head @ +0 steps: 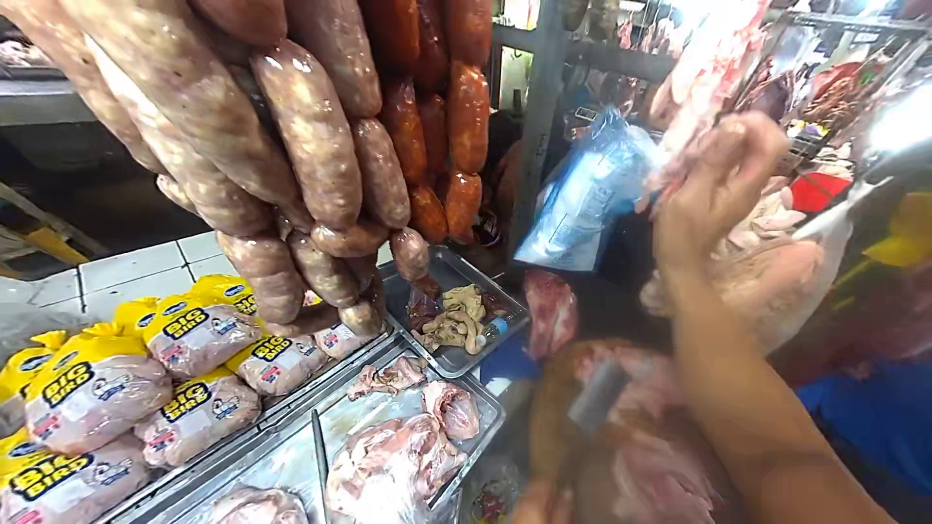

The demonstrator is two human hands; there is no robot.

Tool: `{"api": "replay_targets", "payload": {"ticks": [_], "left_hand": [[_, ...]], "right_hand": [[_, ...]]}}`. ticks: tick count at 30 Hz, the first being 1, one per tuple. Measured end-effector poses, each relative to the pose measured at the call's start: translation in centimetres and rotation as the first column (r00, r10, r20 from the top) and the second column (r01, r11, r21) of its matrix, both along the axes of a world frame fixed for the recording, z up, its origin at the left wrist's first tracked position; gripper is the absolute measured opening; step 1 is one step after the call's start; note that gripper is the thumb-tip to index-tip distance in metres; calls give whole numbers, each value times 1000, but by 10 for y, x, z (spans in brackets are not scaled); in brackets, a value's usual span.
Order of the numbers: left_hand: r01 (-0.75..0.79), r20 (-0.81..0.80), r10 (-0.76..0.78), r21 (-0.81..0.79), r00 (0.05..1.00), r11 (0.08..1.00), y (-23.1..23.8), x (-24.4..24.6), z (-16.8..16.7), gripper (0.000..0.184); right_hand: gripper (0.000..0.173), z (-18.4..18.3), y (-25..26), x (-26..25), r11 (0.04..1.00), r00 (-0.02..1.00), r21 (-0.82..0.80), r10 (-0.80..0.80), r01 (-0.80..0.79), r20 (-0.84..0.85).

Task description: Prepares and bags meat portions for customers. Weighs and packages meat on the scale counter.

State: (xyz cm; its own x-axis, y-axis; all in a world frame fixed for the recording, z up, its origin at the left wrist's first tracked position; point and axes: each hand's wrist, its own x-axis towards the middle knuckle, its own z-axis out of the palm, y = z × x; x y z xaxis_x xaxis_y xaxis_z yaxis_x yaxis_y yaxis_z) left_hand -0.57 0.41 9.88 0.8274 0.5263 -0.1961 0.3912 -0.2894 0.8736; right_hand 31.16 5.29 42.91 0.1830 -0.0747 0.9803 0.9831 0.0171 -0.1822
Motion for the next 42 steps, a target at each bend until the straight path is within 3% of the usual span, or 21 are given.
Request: {"api": "replay_targets", "payload": {"ticks": [1,3,5,7,9,12,13,17,19,21,23,25,26,27,29,30,32,35,38,40,42], "left_hand": [[-87,223,66,85,972,993,9,8,30,40],[-265,580,39,311,814,913,35,44,103,34],[-362,696,-112,496,709,789,63,101,174,34],[-341,646,-272,659,714,671,91,174,224,37],[-252,533,-345,756,773,604,116,248,253,46],[-53,285,-275,776,918,628,148,316,268,82],[-22,215,-222,764,951,645,158,326,271,87],[106,-15,-131,684,991,722,186,345,257,78],[43,123,-134,556,983,830,192,334,247,55],[-212,482,34,321,876,923,184,295,250,39],[-388,792,175,85,585,918,157,229,268,38],[-337,954,74,30,291,941,101,166,286,35],[-261,964,-75,144,257,955,69,142,294,40],[-153,918,-233,293,319,944,38,126,299,55],[40,688,-486,555,539,831,-5,128,295,91],[120,539,-555,641,633,758,-19,137,285,85],[266,339,-627,692,701,671,-38,148,258,51],[435,308,-597,458,741,775,-71,136,230,28],[443,418,-476,179,774,878,-109,131,195,19],[414,417,-395,48,818,909,-138,129,177,20],[483,261,-463,-13,847,876,-164,120,163,35]], "right_hand": [[26,-7,-17,-8,998,999,-39,-49,49,-13],[31,-8,-36,-5,979,977,-200,-82,42,-198],[35,4,-46,2,941,905,-330,-74,-75,-418],[36,25,-46,14,887,831,-401,-34,-231,-555],[34,47,-46,17,841,779,-450,-54,-302,-624],[33,79,-47,17,815,719,-411,9,-407,-695],[33,91,-48,17,830,719,-381,34,-407,-695],[34,135,-73,9,979,864,-179,-9,-94,-503],[35,143,-96,-3,993,916,-107,-88,50,-392],[34,131,-126,-24,963,939,-210,-220,166,-263],[33,104,-154,-41,903,945,-379,-282,204,-164],[30,67,-177,-51,852,954,-518,-212,75,-211],[29,49,-186,-54,827,945,-562,-176,-11,-276],[27,30,-194,-59,803,927,-589,-151,-88,-344],[25,-5,-212,-72,774,876,-606,-152,-183,-458],[24,-21,-224,-77,764,843,-613,-182,-202,-506],[26,-54,-255,-83,761,751,-606,-256,-232,-608],[38,-109,-309,-87,786,648,-556,-279,-269,-709],[38,-154,-358,-94,866,616,-409,-158,-289,-771],[28,-177,-381,-97,905,571,-235,11,-355,-821],[27,-194,-397,-99,928,522,-132,75,-349,-849]]}}
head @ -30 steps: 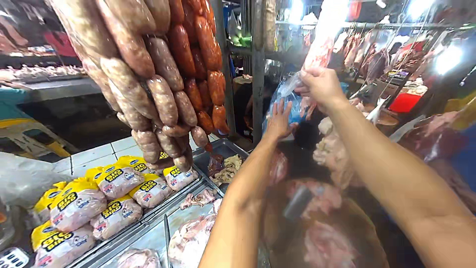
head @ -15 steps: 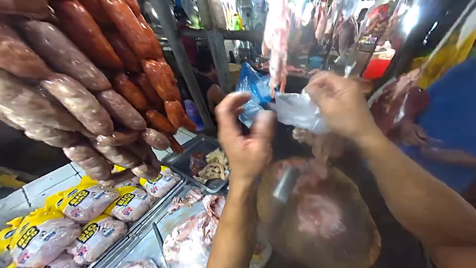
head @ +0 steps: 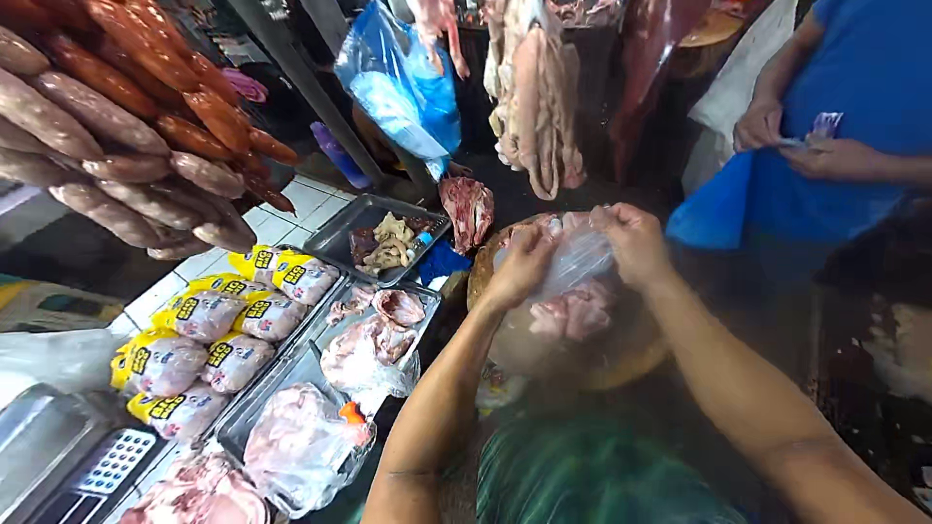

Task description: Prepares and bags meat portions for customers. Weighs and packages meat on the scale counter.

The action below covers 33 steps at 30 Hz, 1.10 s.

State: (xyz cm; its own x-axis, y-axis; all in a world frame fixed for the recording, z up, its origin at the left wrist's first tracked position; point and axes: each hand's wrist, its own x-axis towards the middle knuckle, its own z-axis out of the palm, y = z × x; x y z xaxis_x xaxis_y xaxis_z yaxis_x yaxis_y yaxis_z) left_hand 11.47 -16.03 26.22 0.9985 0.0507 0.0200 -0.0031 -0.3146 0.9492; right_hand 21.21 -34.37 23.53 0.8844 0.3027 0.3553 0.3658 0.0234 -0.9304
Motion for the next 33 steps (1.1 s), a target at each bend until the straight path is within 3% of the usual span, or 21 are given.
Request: {"api": "replay_targets", "payload": {"ticks": [2,4,6,8,9,11,13,15,18,19,21,23,26,29,33], "left_hand": [[184,-228,-163,70,960,980,-21,-10,-8,37],[286,-342,-232,115,911,951,-34,-19,-17,26],[250,-369,-206,75,906,965,-35,-27,-19,24],[140,-367,-130,0,921,990,-23,-37,-30,27],[77,-360,-88,-45,929,996,-15,-43,-38,28],[-25,-371,-19,-113,928,993,-7,-54,-51,33],[-98,-409,18,-175,912,980,-6,-63,-63,34],[-140,-414,27,-244,910,960,-8,-66,-72,32],[-244,-469,93,-273,878,931,-17,-64,-82,26],[-292,-498,130,-262,857,920,-21,-64,-86,24],[-353,-546,159,-271,823,895,-37,-65,-97,22],[-367,-580,117,-335,806,868,-58,-63,-105,24],[-345,-596,-11,-480,803,806,-86,-64,-119,33],[-358,-599,33,-433,800,827,-95,-66,-137,32],[-409,-537,159,-386,829,827,-107,-72,-157,18]], "right_hand": [[33,-8,-15,-5,999,1000,-37,12,-12,-1],[33,-20,-36,-12,958,961,-85,276,-274,14],[43,-32,-61,-13,777,802,-203,589,-595,-98],[28,-49,-82,-16,644,733,-357,639,-676,-235],[21,-65,-95,-12,620,743,-424,623,-660,-245],[23,-87,-121,0,716,833,-427,454,-552,-316],[29,-97,-135,10,888,856,-268,220,-374,-467],[38,-95,-144,9,976,806,-88,114,-201,-581],[48,-74,-142,-20,981,868,-175,-162,88,-469],[49,-67,-140,-35,970,900,-220,-189,108,-393],[44,-59,-136,-67,947,953,-317,-40,-59,-299],[38,-69,-118,-93,864,958,-441,141,-242,-250],[54,-108,-86,-114,712,959,-643,190,-283,-212],[28,-143,-91,-109,735,972,-640,220,-224,-87],[30,-152,-113,-98,773,936,-538,211,-337,-283]]}}
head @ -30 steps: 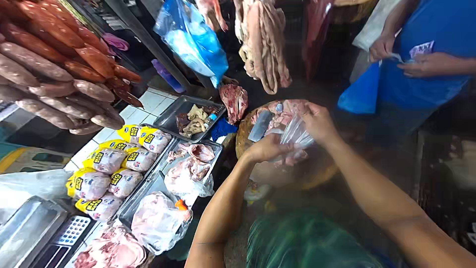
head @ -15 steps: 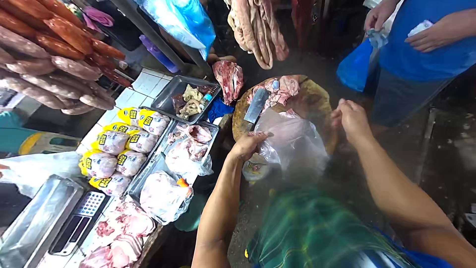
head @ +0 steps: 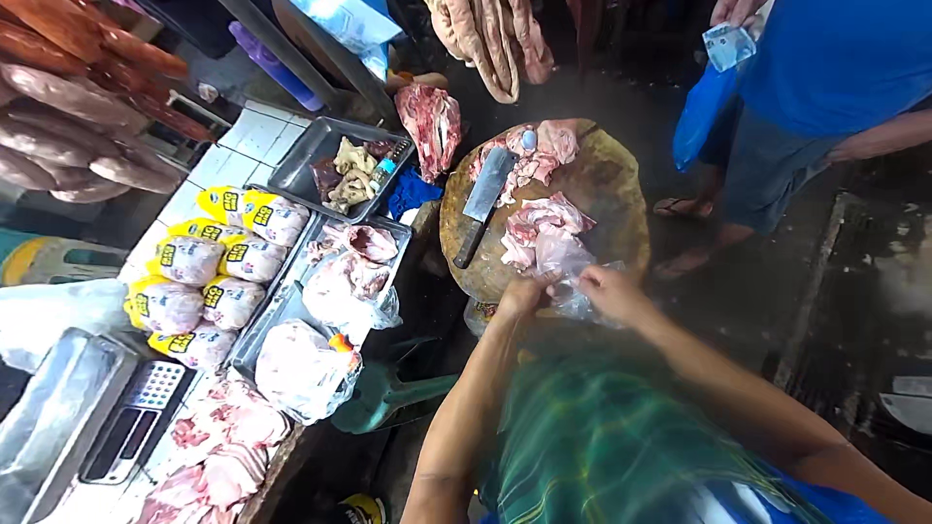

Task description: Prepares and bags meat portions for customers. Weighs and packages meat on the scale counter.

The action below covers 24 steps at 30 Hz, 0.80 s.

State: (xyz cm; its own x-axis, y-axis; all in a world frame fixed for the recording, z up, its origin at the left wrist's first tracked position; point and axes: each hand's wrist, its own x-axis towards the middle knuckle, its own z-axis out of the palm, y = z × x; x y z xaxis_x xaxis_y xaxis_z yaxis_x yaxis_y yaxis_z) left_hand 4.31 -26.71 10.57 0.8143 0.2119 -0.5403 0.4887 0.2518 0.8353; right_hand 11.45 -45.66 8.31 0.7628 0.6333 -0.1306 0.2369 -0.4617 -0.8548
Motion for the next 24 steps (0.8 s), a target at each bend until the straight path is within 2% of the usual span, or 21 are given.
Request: {"api": "replay_targets", "payload": {"ticks": [3,4,6,7,8,9,11,13,15,17,19,20,22,23,24], "left_hand": [[-19,53,22,-52,998,998,-4,2,-12,24],[-36,58,40,-77,997,996,-5,3,-15,27],[-107,56,115,-125,992,986,-9,4,-17,24],[-144,41,150,-127,988,981,-13,5,-17,21],[-160,24,163,-97,986,982,-18,4,-15,22],[-145,14,146,-36,989,989,-22,2,-12,26],[-68,19,66,119,998,991,-28,1,-9,33],[2,13,-5,236,1000,972,-41,-3,-1,34],[32,16,-38,267,999,963,-59,-6,8,29],[28,15,-31,172,999,985,-68,2,10,27],[-48,30,51,-78,998,996,-66,11,6,23],[-90,42,102,-226,994,970,-59,15,3,20],[-118,59,164,-466,985,877,-40,21,2,17],[-88,69,143,-513,987,854,-35,22,4,15],[-42,77,92,-496,993,867,-37,24,4,14]], "right_hand": [[33,-12,-8,4,990,960,103,-66,97,-271],[30,-16,-10,4,988,949,120,-59,101,-310],[22,-21,-15,3,995,962,97,40,-14,-269],[23,-20,-17,1,993,965,50,117,-108,-235],[28,-14,-20,-1,980,956,-4,191,-197,-221],[31,-7,-24,-3,975,957,-28,212,-221,-197],[33,8,-30,-1,998,984,17,69,-67,-167],[46,19,-36,4,997,976,1,-73,75,-207],[52,19,-40,6,1000,966,6,-13,15,-257],[52,12,-39,6,997,957,30,79,-73,-279],[38,4,-44,9,997,948,47,67,-55,-310],[32,0,-53,14,999,941,46,20,-5,-337],[30,-14,-76,27,979,891,23,-173,201,-420],[31,-22,-88,32,957,860,-7,-263,289,-437],[36,-25,-99,34,949,865,-49,-304,311,-400]]}}
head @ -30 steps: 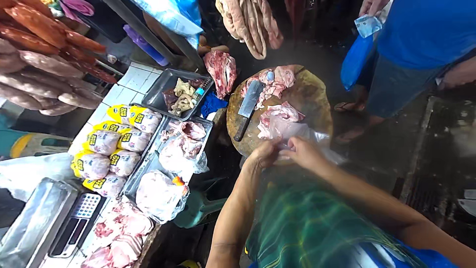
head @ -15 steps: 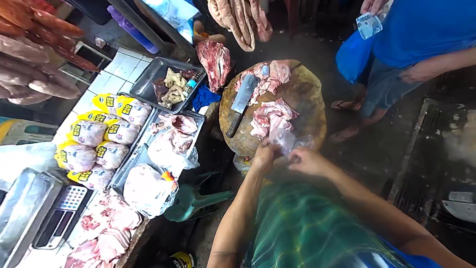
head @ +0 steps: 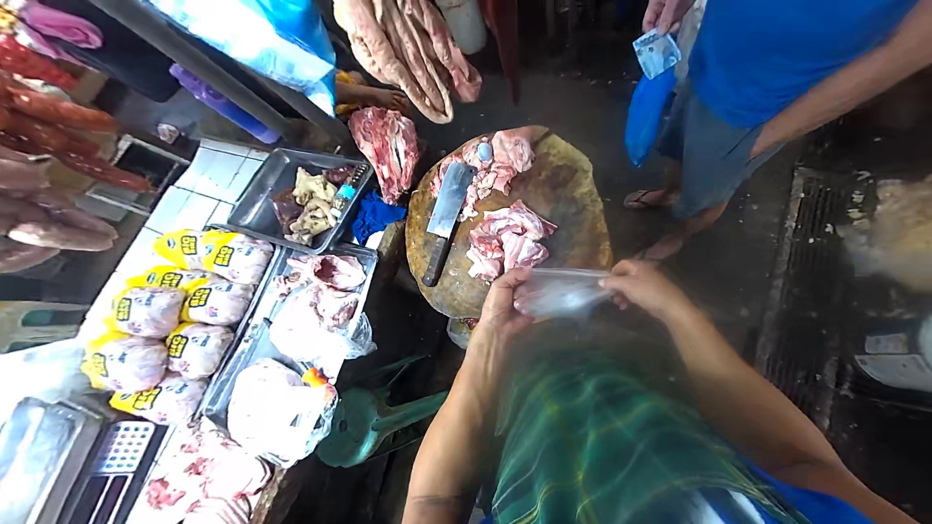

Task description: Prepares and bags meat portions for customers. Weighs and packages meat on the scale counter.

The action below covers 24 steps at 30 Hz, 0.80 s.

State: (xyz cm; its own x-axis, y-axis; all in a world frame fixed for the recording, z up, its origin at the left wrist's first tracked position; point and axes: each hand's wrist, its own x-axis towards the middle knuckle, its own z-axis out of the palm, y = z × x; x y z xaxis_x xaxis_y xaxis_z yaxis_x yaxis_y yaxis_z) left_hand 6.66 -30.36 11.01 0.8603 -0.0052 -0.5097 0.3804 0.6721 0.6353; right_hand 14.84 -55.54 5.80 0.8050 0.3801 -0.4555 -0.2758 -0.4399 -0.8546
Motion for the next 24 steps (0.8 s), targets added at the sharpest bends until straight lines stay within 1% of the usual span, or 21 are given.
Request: {"api": "replay_targets", "payload": {"ticks": [2,3,5,6,7,8,9,10,11,12,13,14,15,16,17,18,19,21,22,23,24], "left_hand": [[169,-6,-173,238,985,956,-13,6,3,29],[261,-25,-274,393,961,882,-20,11,8,38],[422,-83,-480,621,873,660,-33,15,15,53],[451,-117,-564,739,818,501,-36,16,18,50],[437,-205,-604,859,770,266,-34,17,25,40],[410,-351,-545,912,762,-13,-31,21,34,45],[413,-474,-409,880,780,-233,-22,25,31,65],[458,-548,-271,825,791,-331,-9,29,22,73],[515,-573,-177,808,800,-287,7,29,13,67],[536,-549,-146,835,823,-121,19,28,7,51],[476,-453,-146,849,879,229,23,27,6,34],[281,-312,-73,702,947,654,18,23,5,27],[19,-202,71,413,977,910,8,20,6,26],[-153,-133,173,152,976,977,-3,18,8,26],[-186,-81,184,-15,980,982,-15,19,13,26],[-120,-53,115,-97,992,988,-25,19,14,26],[-2,-50,-4,-107,999,994,-31,21,9,22],[254,-136,-242,75,961,964,-36,36,-13,23],[312,-198,-278,168,940,935,-38,47,-26,19],[305,-230,-260,193,938,933,-37,61,-34,18],[267,-229,-226,165,947,950,-36,79,-32,27]], "right_hand": [[76,18,-11,-3,987,967,-99,146,-128,207],[96,35,-6,-4,962,901,-161,264,-221,344],[111,61,12,-10,882,735,-355,459,-310,499],[108,66,19,-9,846,693,-445,509,-294,511],[100,66,21,-3,822,695,-502,526,-268,490],[83,61,18,3,827,736,-514,493,-229,464],[64,55,11,8,857,783,-494,406,-147,471],[47,50,2,12,890,820,-451,301,-60,486],[34,48,-4,14,917,856,-400,203,4,475],[30,46,-6,15,945,903,-324,94,52,418],[29,42,-4,15,970,947,-219,-33,108,320],[32,33,-2,13,979,968,-84,-170,188,185],[34,23,2,7,949,951,72,-309,309,1],[33,15,7,3,859,880,213,-425,466,-211],[29,11,10,4,724,777,311,-491,616,-394],[24,9,9,8,587,687,372,-517,719,-512],[21,11,5,13,475,630,418,-519,774,-577],[25,30,-2,25,354,571,450,-562,820,-598],[31,41,-4,28,374,591,460,-569,805,-571],[33,49,-8,28,492,692,487,-532,722,-488],[26,53,-14,25,676,833,486,-449,553,-323]]}}
